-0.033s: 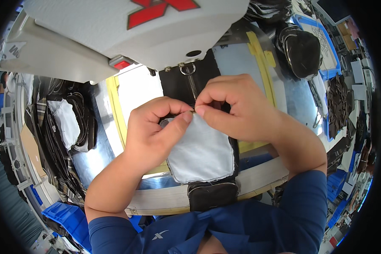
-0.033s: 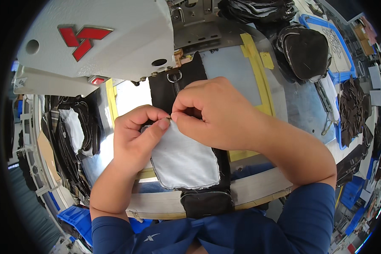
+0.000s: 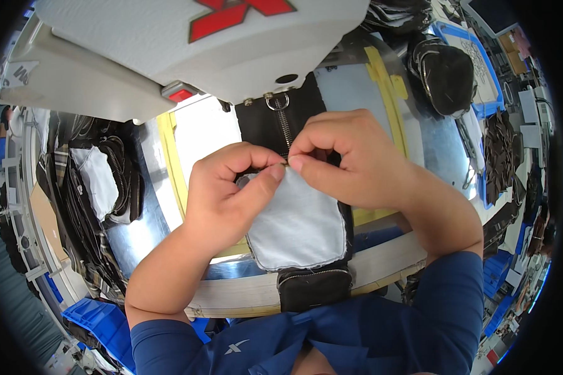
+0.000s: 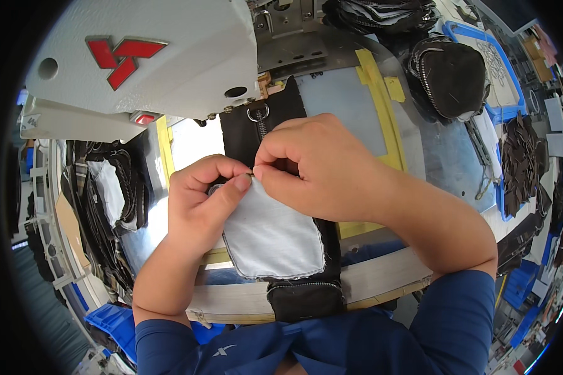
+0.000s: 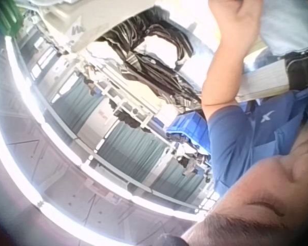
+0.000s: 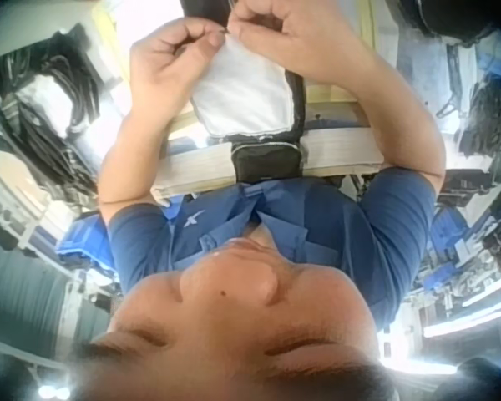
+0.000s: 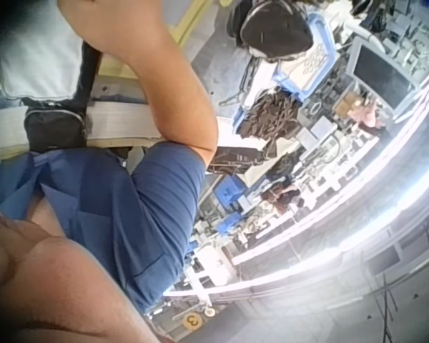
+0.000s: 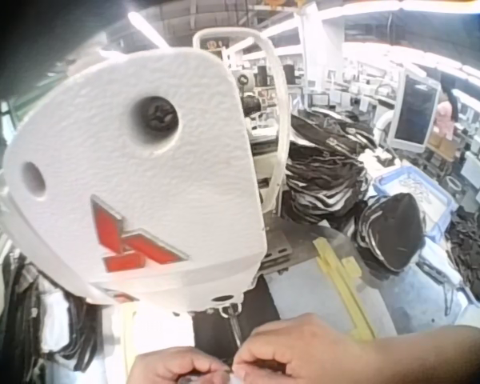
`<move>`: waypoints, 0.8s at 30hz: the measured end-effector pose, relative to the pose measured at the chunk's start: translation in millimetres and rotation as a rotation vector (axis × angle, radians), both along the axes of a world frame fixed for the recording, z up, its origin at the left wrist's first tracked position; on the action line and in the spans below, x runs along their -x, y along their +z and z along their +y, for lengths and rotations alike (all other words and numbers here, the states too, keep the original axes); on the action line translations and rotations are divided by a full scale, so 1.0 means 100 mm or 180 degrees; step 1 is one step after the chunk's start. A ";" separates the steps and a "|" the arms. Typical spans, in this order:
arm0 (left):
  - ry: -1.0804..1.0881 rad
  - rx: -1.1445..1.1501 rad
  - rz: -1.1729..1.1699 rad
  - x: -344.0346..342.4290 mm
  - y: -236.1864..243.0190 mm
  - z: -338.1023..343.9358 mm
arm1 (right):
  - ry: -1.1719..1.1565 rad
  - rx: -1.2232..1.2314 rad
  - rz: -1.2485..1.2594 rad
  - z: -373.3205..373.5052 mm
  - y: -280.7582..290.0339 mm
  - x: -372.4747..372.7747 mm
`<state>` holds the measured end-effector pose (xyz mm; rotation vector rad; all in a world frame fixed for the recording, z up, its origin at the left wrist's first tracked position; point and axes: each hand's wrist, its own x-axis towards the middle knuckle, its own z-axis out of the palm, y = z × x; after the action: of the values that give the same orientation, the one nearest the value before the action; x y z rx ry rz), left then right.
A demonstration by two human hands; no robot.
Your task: The person operates an industrial sewing machine to stitch zippers onto small fabric bags. They repeatedly align the zipper with the bag opening, feed the material through the machine, and sew along the edge. The person handles multiple bags, flipping them to check the stitching and preparing the next unit.
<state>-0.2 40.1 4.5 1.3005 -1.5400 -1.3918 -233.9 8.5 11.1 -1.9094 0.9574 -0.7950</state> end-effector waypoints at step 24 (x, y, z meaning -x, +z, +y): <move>0.0475 0.0693 -0.2177 -0.06 -0.25 -0.81 | -0.0513 0.1008 0.1219 -0.73 -0.31 -0.06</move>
<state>5.4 -41.0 -20.5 1.8120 -1.9065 -0.6789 -228.2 -64.3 -19.7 -2.3371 1.2914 -0.7179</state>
